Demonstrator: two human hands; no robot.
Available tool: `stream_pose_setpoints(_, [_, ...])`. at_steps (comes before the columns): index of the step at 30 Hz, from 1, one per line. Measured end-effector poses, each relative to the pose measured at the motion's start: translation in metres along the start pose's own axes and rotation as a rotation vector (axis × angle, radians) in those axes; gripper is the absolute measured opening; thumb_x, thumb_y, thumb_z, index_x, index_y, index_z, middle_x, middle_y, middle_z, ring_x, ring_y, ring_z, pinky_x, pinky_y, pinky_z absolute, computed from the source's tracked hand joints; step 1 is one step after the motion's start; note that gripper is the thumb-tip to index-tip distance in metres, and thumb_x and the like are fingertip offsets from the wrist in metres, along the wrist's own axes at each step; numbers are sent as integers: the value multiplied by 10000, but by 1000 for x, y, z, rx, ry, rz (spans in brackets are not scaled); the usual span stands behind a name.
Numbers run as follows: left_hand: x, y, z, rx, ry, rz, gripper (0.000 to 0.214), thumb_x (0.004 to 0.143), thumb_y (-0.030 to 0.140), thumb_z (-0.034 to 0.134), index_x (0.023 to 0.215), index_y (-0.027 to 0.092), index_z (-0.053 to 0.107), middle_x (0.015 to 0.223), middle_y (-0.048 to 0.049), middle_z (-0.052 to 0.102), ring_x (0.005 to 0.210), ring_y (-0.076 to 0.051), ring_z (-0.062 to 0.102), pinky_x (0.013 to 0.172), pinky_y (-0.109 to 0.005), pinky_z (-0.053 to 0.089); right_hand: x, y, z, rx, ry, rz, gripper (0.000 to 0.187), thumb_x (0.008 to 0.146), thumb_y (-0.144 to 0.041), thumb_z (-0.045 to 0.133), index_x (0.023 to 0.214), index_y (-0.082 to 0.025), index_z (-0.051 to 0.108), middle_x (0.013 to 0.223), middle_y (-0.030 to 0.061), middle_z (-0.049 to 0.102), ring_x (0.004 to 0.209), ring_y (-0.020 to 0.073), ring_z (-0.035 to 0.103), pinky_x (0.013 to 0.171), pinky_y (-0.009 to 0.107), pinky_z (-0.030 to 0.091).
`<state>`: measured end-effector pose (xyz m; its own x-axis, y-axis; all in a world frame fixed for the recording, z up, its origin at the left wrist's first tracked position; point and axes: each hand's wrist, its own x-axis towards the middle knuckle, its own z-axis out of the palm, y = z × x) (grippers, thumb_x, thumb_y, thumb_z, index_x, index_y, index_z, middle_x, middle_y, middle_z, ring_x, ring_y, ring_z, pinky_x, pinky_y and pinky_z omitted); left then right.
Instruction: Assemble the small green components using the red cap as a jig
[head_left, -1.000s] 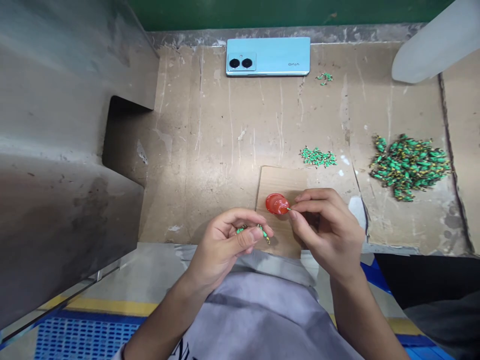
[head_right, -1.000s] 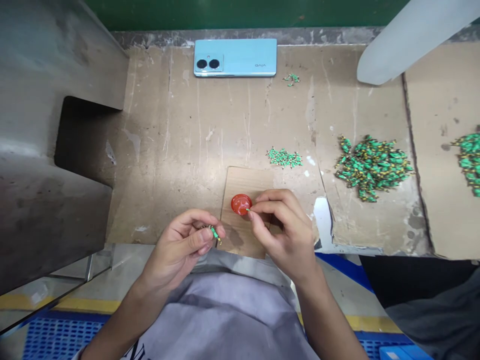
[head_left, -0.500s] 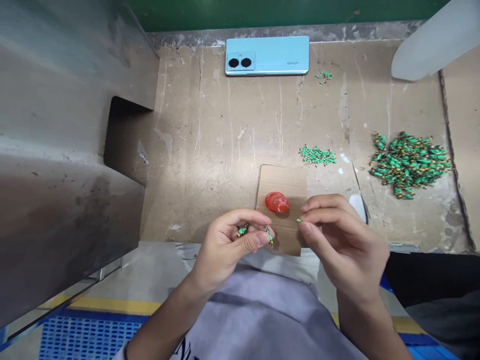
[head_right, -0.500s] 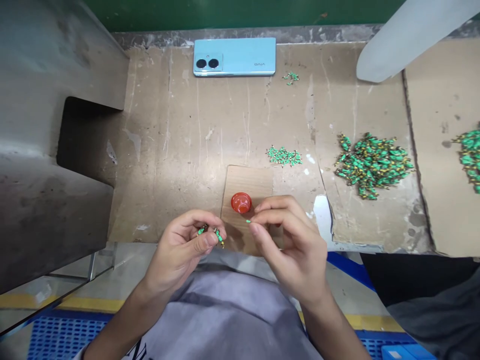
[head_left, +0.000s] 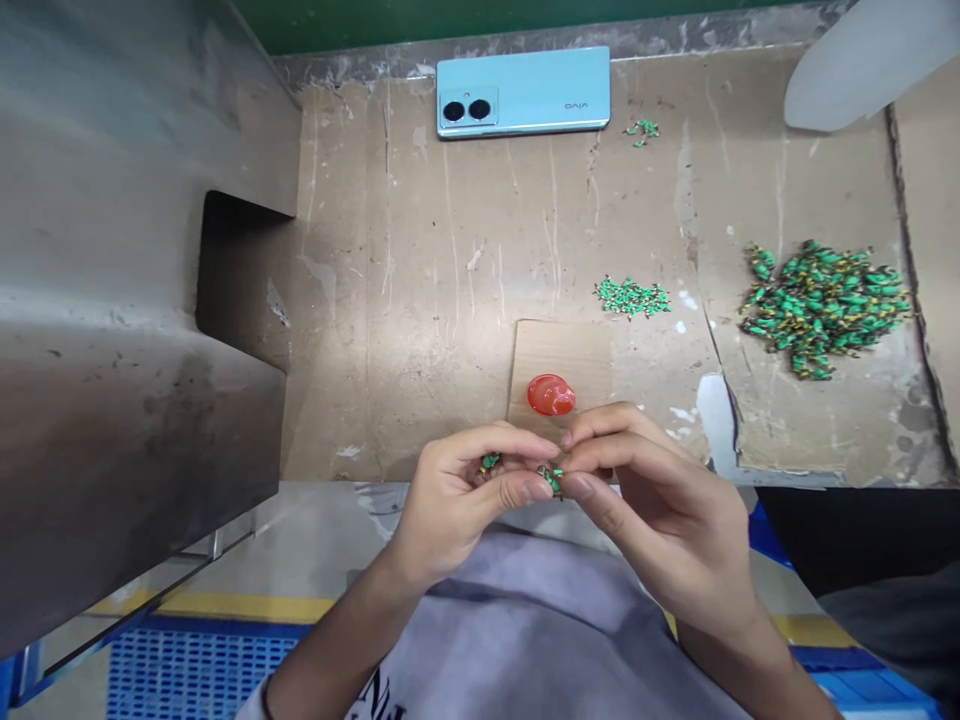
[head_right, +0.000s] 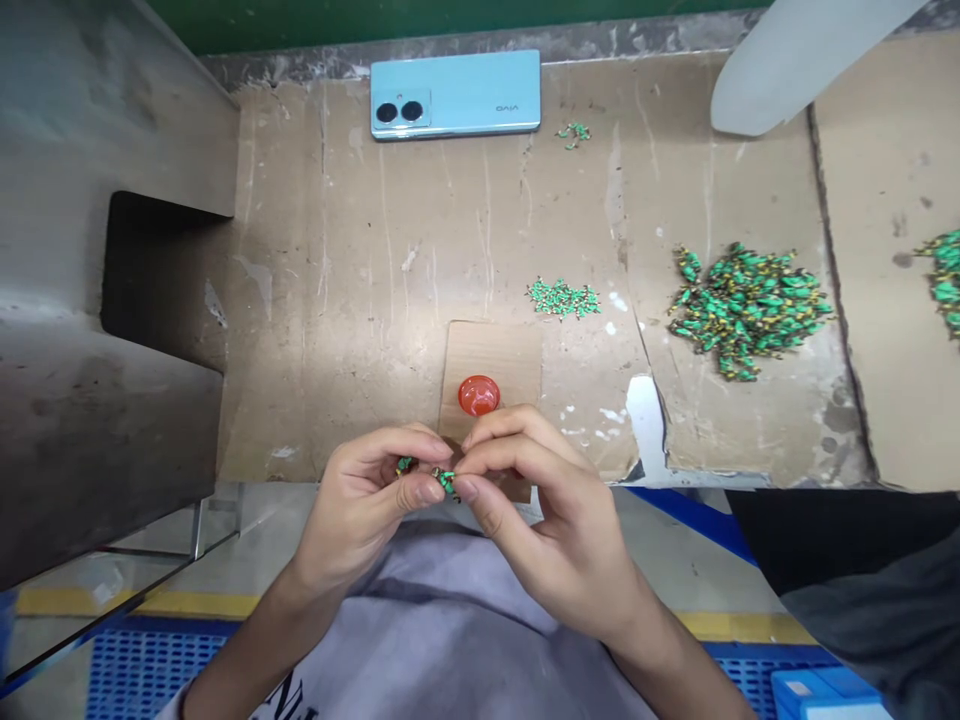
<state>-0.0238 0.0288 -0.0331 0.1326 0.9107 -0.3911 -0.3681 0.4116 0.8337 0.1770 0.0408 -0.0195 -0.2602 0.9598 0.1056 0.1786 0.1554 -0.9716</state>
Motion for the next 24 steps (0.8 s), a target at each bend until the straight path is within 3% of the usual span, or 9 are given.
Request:
stream_pose_setpoints(4, [0,0,-1,-10,-54,35,94,896,270,1015,944,331,962,941,-21,872,858,-189,762,769,-300,588,0,-1,0,-5,-5,15,118,1077,-149,771,1063,-264,793,1043,54,775,845,193,749,598,275,588])
stream_pose_setpoints(24, [1,0,-2,8,-71,43,104,880,321,1037,894,274,945,842,-31,810,756,-155,698,694,-270,528,1,-2,-7,4,-100,1,129,1112,-148,742,1074,-270,761,1038,19,746,907,172,749,683,273,611])
